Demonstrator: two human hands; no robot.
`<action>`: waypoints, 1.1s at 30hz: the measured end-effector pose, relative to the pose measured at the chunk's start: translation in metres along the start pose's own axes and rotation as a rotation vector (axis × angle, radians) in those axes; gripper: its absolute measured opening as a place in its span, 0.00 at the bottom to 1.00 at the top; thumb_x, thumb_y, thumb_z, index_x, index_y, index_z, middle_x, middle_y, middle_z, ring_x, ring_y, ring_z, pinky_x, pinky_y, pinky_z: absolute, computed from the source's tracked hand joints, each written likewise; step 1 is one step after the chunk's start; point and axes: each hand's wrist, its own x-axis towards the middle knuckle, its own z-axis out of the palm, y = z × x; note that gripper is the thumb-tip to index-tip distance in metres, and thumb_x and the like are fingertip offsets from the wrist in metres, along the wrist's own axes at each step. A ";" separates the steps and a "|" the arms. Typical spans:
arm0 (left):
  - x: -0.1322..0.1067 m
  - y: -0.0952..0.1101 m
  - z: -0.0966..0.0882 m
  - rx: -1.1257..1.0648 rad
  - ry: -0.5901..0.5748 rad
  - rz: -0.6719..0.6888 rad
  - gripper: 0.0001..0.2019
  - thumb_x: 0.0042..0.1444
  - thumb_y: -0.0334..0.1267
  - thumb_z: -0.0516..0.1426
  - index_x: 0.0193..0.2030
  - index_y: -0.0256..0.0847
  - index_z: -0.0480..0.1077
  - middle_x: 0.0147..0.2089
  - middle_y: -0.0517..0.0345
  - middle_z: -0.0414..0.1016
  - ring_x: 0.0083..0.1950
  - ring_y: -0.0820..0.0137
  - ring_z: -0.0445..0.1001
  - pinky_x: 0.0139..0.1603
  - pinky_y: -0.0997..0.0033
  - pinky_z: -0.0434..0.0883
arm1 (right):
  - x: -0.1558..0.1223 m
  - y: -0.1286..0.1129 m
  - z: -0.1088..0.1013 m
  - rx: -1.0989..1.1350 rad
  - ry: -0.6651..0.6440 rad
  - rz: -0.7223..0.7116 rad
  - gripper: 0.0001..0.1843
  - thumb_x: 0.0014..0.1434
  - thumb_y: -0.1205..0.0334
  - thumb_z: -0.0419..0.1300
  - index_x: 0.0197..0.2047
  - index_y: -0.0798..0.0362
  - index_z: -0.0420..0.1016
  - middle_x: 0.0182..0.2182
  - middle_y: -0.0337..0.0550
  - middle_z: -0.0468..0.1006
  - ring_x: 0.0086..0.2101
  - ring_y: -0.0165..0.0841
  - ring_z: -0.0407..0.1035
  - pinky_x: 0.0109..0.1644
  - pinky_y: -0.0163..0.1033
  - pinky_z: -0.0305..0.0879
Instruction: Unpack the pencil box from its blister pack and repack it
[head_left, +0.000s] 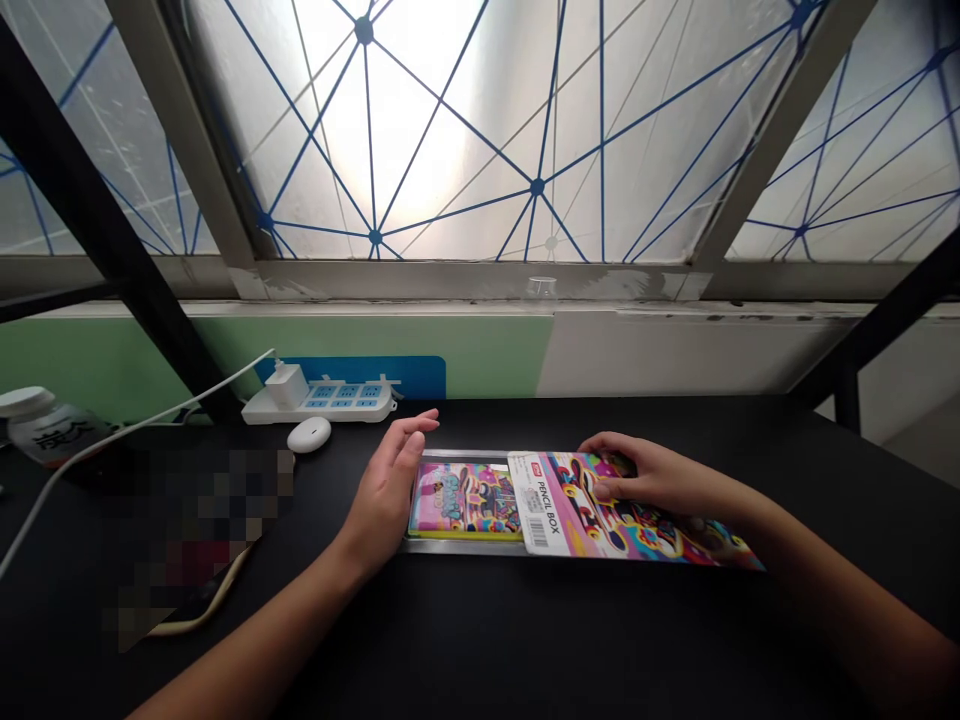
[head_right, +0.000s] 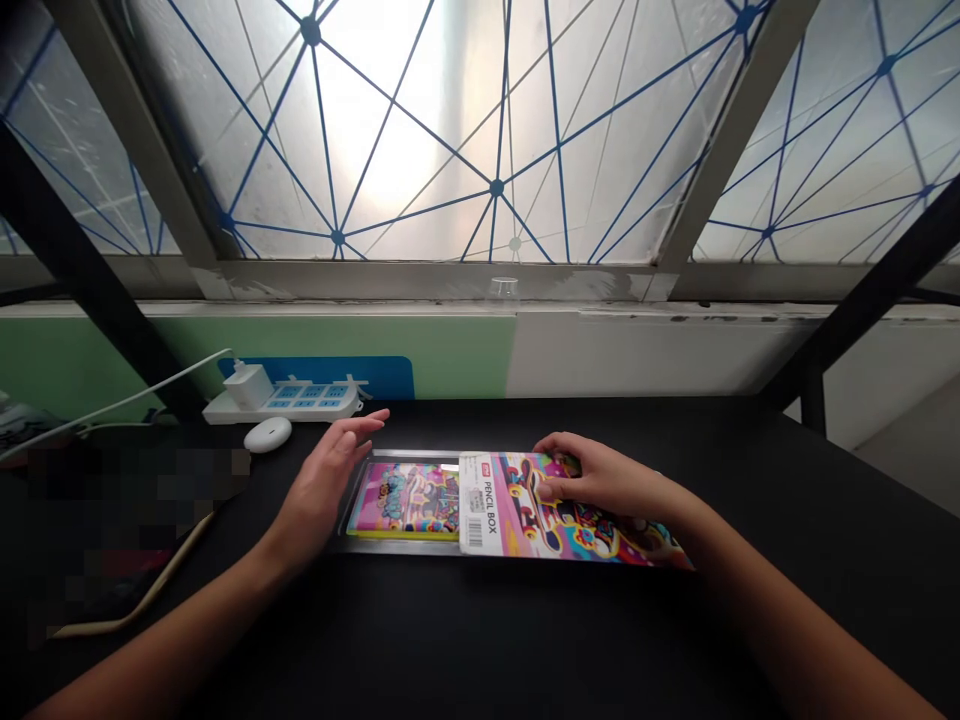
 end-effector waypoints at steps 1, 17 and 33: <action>-0.001 -0.003 0.001 -0.041 -0.019 0.018 0.20 0.70 0.54 0.44 0.55 0.46 0.68 0.69 0.52 0.66 0.71 0.58 0.60 0.69 0.54 0.59 | 0.001 0.000 -0.001 -0.009 -0.008 0.000 0.34 0.52 0.39 0.66 0.57 0.46 0.71 0.52 0.44 0.77 0.50 0.45 0.73 0.52 0.42 0.69; -0.001 -0.002 0.007 -0.098 0.140 0.059 0.29 0.69 0.56 0.28 0.58 0.46 0.60 0.71 0.51 0.62 0.73 0.62 0.56 0.71 0.51 0.56 | 0.061 -0.135 0.082 -0.283 0.098 -0.346 0.38 0.57 0.38 0.63 0.65 0.45 0.62 0.63 0.53 0.63 0.54 0.52 0.67 0.59 0.58 0.59; 0.014 -0.020 0.000 -0.426 0.130 -0.419 0.28 0.56 0.28 0.56 0.62 0.50 0.57 0.60 0.44 0.74 0.58 0.54 0.77 0.38 0.63 0.80 | -0.002 -0.007 0.015 -0.194 0.216 -0.164 0.25 0.63 0.38 0.55 0.53 0.48 0.73 0.51 0.50 0.78 0.50 0.47 0.72 0.53 0.49 0.68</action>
